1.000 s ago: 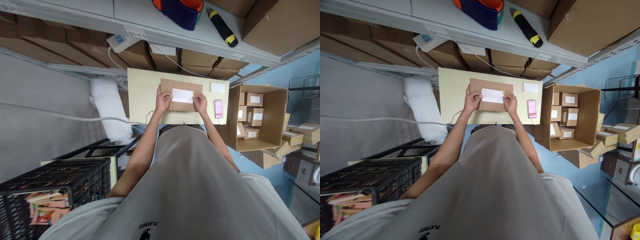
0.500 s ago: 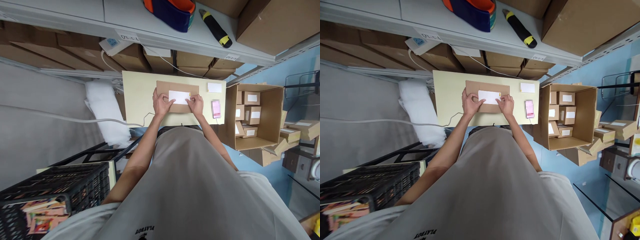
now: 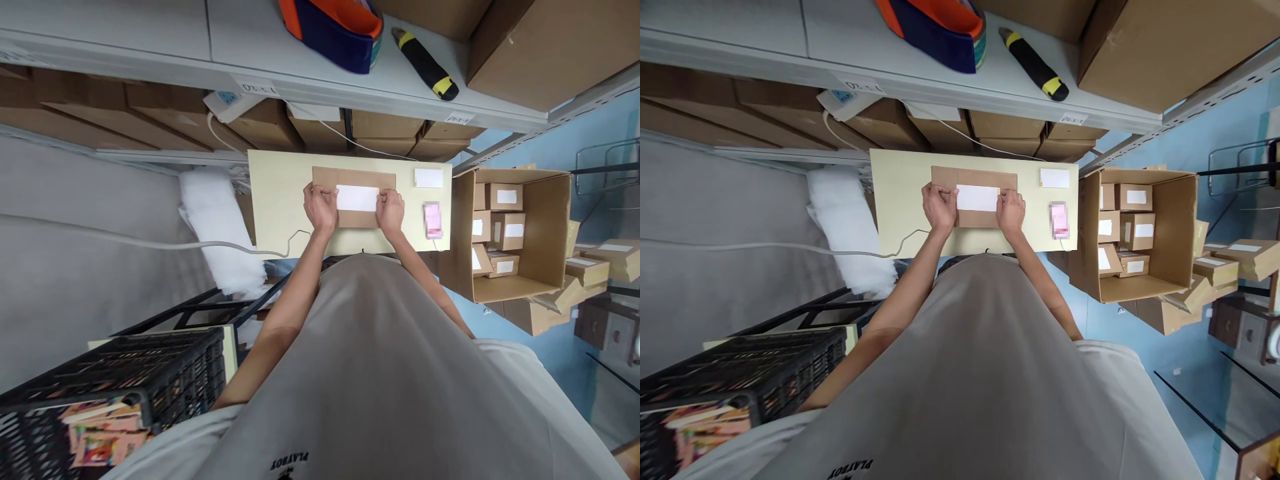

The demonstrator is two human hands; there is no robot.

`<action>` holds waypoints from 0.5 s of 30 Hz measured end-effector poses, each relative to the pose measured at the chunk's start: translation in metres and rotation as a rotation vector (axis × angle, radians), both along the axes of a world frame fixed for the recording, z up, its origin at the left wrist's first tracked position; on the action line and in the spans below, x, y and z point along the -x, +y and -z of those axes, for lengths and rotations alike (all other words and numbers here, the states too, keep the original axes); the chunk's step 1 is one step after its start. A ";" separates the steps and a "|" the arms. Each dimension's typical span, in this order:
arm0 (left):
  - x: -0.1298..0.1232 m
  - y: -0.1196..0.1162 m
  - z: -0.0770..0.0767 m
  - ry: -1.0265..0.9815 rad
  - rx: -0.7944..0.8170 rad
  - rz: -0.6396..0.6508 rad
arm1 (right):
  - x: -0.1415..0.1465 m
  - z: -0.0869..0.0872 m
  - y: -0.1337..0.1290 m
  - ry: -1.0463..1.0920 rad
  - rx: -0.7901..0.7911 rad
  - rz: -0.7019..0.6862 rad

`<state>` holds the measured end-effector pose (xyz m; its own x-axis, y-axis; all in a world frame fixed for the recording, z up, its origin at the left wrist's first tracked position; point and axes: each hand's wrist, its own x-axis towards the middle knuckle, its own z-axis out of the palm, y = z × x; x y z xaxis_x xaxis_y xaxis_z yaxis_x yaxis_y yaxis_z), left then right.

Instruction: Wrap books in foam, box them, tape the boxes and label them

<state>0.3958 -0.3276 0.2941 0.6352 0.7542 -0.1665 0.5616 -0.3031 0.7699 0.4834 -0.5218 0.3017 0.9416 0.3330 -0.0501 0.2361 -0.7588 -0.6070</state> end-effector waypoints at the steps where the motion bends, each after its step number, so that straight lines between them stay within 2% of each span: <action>1: -0.002 -0.004 -0.004 -0.036 -0.023 0.058 | 0.004 -0.003 0.005 -0.003 0.021 -0.057; 5: -0.005 -0.025 -0.014 -0.178 0.018 0.544 | 0.020 -0.010 0.023 0.038 0.060 -0.325; 7: -0.002 -0.032 -0.014 -0.169 0.038 0.693 | 0.024 -0.010 0.026 0.080 0.078 -0.389; 10: 0.006 -0.030 -0.009 -0.102 0.005 0.690 | 0.024 -0.007 0.022 0.094 0.087 -0.413; 15: 0.008 -0.017 -0.003 -0.022 -0.069 0.629 | 0.019 -0.004 0.016 0.050 0.129 -0.337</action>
